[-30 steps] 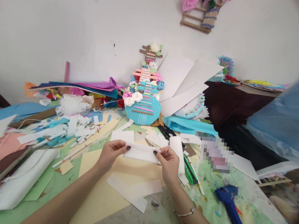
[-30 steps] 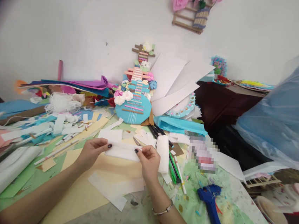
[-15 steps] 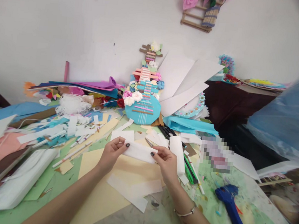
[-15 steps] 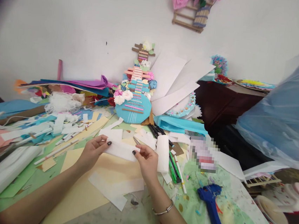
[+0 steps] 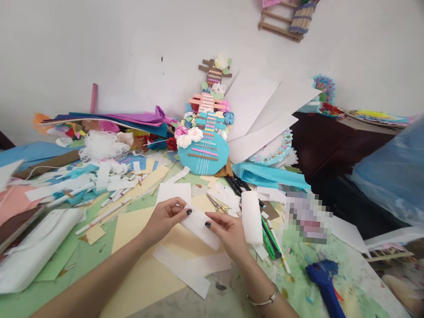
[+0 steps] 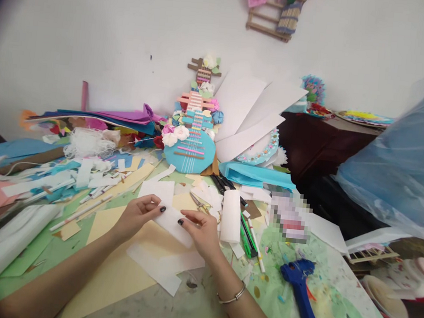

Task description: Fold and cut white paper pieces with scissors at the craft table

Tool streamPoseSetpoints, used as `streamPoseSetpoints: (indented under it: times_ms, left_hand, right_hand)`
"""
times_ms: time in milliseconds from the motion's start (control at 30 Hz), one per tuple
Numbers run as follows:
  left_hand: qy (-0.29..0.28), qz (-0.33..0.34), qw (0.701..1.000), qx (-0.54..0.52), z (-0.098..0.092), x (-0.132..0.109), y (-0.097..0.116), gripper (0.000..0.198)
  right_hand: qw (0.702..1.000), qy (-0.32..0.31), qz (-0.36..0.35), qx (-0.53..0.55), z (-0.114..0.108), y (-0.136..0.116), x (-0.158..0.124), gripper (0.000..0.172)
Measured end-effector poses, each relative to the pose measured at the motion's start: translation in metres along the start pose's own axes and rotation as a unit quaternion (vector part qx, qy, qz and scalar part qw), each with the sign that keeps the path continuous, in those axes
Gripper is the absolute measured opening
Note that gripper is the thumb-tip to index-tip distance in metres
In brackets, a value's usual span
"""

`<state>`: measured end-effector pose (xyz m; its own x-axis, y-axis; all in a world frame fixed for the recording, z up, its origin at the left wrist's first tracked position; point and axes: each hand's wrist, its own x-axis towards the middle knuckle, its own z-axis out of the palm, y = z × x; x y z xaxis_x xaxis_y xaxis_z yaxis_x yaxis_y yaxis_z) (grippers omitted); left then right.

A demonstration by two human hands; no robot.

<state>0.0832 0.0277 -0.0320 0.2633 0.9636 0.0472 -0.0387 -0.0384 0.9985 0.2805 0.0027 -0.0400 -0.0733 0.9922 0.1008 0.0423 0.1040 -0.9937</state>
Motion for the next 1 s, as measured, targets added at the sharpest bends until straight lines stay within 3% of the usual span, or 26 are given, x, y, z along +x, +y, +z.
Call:
streamPoseSetpoints:
  times_ms: [533,900,1000]
  left_hand:
    - [-0.008,0.005,1.000,0.007,0.002,-0.001,0.000,0.019]
    - [-0.010,-0.016,0.999,-0.026,0.008,-0.003,0.004,0.022]
    - [-0.015,-0.049,0.997,-0.054,0.012,-0.005,0.005,0.037]
  right_hand:
    - [0.987,-0.077,-0.084,-0.112,0.002,-0.005,-0.004,0.021]
    - [0.985,-0.064,-0.084,-0.140,0.004,-0.007,-0.007,0.024]
    - [0.988,-0.044,-0.078,-0.129,0.004,-0.007,-0.006,0.023]
